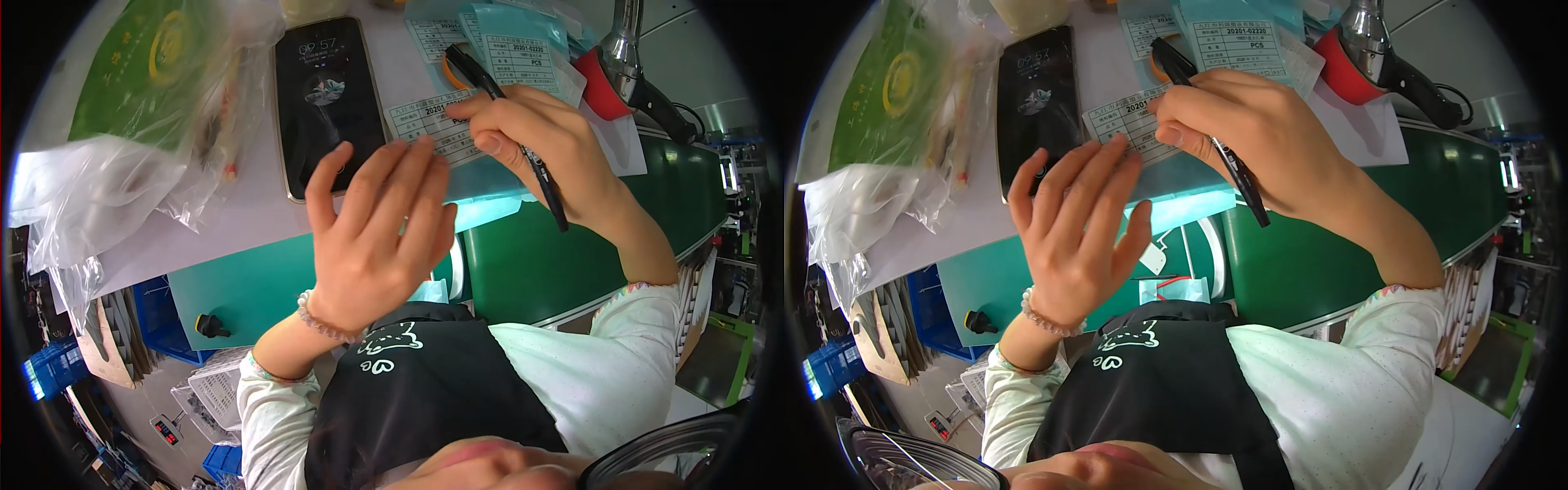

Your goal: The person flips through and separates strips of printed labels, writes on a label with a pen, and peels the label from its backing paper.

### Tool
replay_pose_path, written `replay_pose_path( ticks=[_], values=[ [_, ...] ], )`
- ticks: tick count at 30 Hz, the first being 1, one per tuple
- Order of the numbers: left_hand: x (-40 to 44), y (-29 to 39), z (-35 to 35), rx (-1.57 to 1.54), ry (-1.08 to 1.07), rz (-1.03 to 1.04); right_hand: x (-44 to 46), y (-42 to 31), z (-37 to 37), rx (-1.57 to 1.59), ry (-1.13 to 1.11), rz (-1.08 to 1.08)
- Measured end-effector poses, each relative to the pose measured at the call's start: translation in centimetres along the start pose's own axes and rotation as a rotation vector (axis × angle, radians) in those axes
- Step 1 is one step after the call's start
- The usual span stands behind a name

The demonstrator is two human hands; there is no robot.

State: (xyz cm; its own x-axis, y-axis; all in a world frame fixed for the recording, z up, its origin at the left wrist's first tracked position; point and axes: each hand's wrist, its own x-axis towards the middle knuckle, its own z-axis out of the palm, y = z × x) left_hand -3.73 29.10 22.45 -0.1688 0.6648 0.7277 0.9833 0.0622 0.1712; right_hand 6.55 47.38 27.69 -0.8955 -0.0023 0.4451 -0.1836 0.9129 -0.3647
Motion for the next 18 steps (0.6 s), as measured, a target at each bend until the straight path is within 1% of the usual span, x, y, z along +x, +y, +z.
replay_pose_path(
  ticks=[4,7,10,11,14,17,18],
  values=[
    [-0.1,0.0,0.0,0.028,-0.029,0.002,-0.2,0.6,-0.4,0.038,-0.015,0.032],
    [-0.3,0.0,0.1,0.039,-0.046,-0.008,0.0,0.6,-0.9,0.179,0.036,0.068],
    [-0.3,0.1,0.3,0.073,-0.054,-0.028,0.6,0.6,-1.8,0.228,0.054,0.053],
    [-0.3,0.2,0.4,0.089,-0.046,-0.040,0.9,-0.2,-1.9,0.281,0.036,0.100],
    [-0.2,0.3,0.6,0.108,-0.041,-0.054,1.2,-1.2,-1.8,0.404,-0.024,0.331],
    [-0.2,0.2,0.6,0.111,-0.048,-0.051,2.4,-2.4,-0.1,0.634,0.160,0.571],
    [-0.2,0.2,0.6,0.111,-0.051,-0.050,2.5,-2.2,0.3,0.639,0.160,0.606]
  ],
)
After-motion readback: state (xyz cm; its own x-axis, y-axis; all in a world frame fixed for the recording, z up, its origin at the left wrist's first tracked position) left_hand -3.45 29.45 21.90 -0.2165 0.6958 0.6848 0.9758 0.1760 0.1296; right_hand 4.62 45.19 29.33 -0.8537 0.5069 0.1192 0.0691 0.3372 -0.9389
